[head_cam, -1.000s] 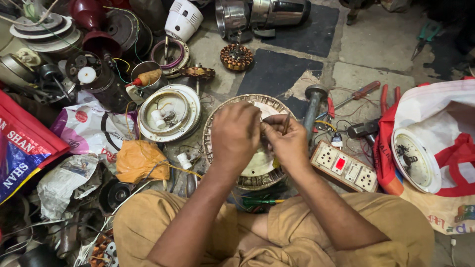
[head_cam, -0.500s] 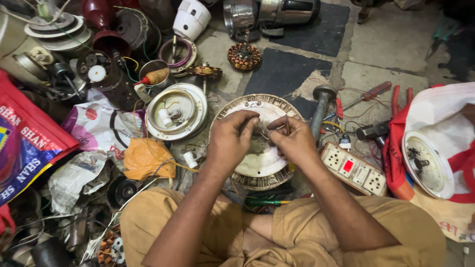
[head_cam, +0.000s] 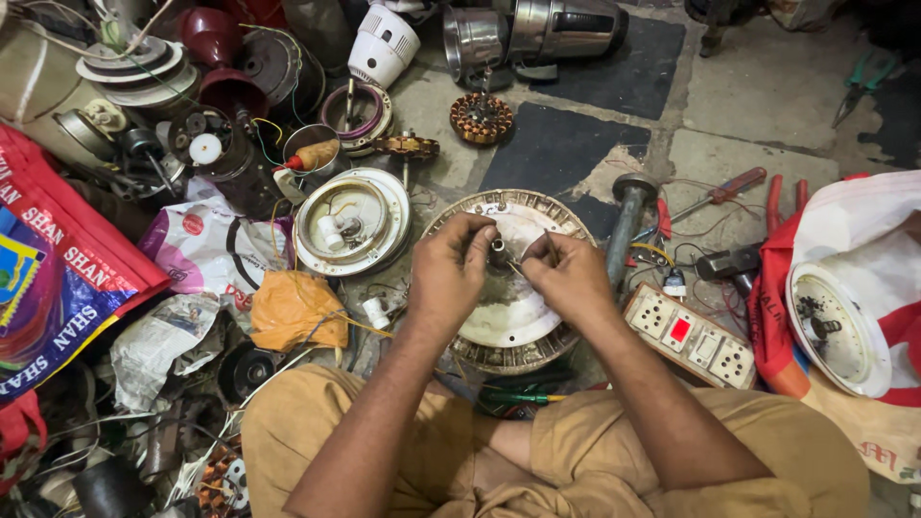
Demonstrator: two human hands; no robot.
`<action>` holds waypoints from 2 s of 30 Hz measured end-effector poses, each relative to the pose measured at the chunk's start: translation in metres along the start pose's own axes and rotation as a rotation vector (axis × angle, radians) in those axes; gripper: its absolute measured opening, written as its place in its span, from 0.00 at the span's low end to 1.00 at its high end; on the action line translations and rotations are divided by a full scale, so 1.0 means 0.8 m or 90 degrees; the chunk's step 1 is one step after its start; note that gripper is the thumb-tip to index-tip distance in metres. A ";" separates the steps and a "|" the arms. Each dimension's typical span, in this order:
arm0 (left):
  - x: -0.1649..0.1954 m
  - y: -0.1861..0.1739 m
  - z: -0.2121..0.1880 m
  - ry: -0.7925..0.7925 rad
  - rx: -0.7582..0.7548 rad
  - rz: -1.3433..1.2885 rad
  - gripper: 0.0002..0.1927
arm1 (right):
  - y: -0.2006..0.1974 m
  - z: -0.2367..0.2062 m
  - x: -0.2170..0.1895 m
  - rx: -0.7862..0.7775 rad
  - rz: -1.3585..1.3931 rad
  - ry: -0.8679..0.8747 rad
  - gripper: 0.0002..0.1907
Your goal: The person disassembles a small electric motor by removing a cover plate with a screwdriver and hammer, then separates the rotor from the stator. They inspect the copper windings and handle the internal components and wires.
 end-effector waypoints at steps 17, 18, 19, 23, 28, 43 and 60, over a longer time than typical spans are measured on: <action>-0.004 -0.002 -0.005 0.045 -0.026 -0.018 0.11 | -0.005 0.014 -0.028 -0.031 -0.157 -0.013 0.09; -0.008 -0.002 -0.005 0.051 -0.031 -0.032 0.11 | -0.007 0.016 -0.030 -0.049 -0.175 0.027 0.10; -0.012 -0.003 -0.005 0.037 -0.037 -0.061 0.12 | -0.011 0.018 -0.031 -0.068 -0.191 0.068 0.10; -0.036 -0.002 -0.012 0.002 -0.071 -0.164 0.14 | -0.020 0.021 -0.031 -0.130 -0.159 0.147 0.08; -0.057 0.007 -0.026 -0.001 -0.092 -0.138 0.14 | -0.022 0.018 -0.029 -0.165 -0.077 0.156 0.06; -0.052 0.007 -0.023 0.030 -0.089 -0.124 0.15 | -0.019 -0.024 -0.038 0.036 -0.248 0.042 0.15; -0.044 0.005 -0.018 0.048 -0.089 -0.118 0.14 | -0.025 -0.017 -0.029 0.021 -0.130 0.055 0.10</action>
Point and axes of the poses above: each hand's wrist, its own z-axis towards the middle knuckle, its own y-axis out of the palm, x = y × z, the point moved 2 cm from there along z, towards the middle knuckle, and after that the axes turned 14 degrees about y, right-handed, at the moved point
